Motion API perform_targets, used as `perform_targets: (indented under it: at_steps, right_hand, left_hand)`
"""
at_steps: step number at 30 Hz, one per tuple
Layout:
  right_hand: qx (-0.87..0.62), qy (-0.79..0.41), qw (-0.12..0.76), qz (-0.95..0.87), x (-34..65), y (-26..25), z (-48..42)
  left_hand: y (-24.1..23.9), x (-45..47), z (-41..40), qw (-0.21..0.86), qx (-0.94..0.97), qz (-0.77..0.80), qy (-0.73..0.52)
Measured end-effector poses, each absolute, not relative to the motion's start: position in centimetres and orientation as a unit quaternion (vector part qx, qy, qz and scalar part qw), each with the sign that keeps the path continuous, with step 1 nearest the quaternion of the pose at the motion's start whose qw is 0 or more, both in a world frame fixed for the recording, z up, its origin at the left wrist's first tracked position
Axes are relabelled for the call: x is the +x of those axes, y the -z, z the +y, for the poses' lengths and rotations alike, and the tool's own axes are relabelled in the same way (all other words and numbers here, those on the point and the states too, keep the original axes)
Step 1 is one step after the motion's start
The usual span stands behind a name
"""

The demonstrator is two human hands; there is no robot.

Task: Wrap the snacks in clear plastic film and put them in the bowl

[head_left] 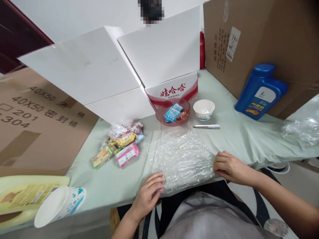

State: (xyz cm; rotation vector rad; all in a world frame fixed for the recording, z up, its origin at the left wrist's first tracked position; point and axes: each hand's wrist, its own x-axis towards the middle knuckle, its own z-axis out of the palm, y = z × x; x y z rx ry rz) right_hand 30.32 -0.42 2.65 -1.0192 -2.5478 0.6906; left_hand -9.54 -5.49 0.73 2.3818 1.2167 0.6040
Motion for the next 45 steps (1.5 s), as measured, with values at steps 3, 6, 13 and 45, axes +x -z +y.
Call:
perform_targets:
  at_steps: [3,6,13,45]
  right_hand:
    - [-0.347,-0.296,0.195,-0.868,30.3,-4.0,-1.5]
    - [-0.368,-0.362,0.23,-0.825,29.9,-5.0,-1.3]
    - [-0.516,-0.358,0.352,-0.694,25.7,-3.6,4.1]
    - [-0.614,-0.054,0.108,-0.78,22.4,0.8,10.0]
  left_hand:
    - [-1.8,-9.3,-5.1,0.261,0.81,0.454,-0.265]
    - [-3.0,-9.1,-3.8,0.263,0.774,0.498,-0.29]
    - [-1.9,-8.9,1.2,0.187,0.624,0.666,-0.365]
    - [-1.5,-3.9,3.8,0.003,0.84,0.524,-0.141]
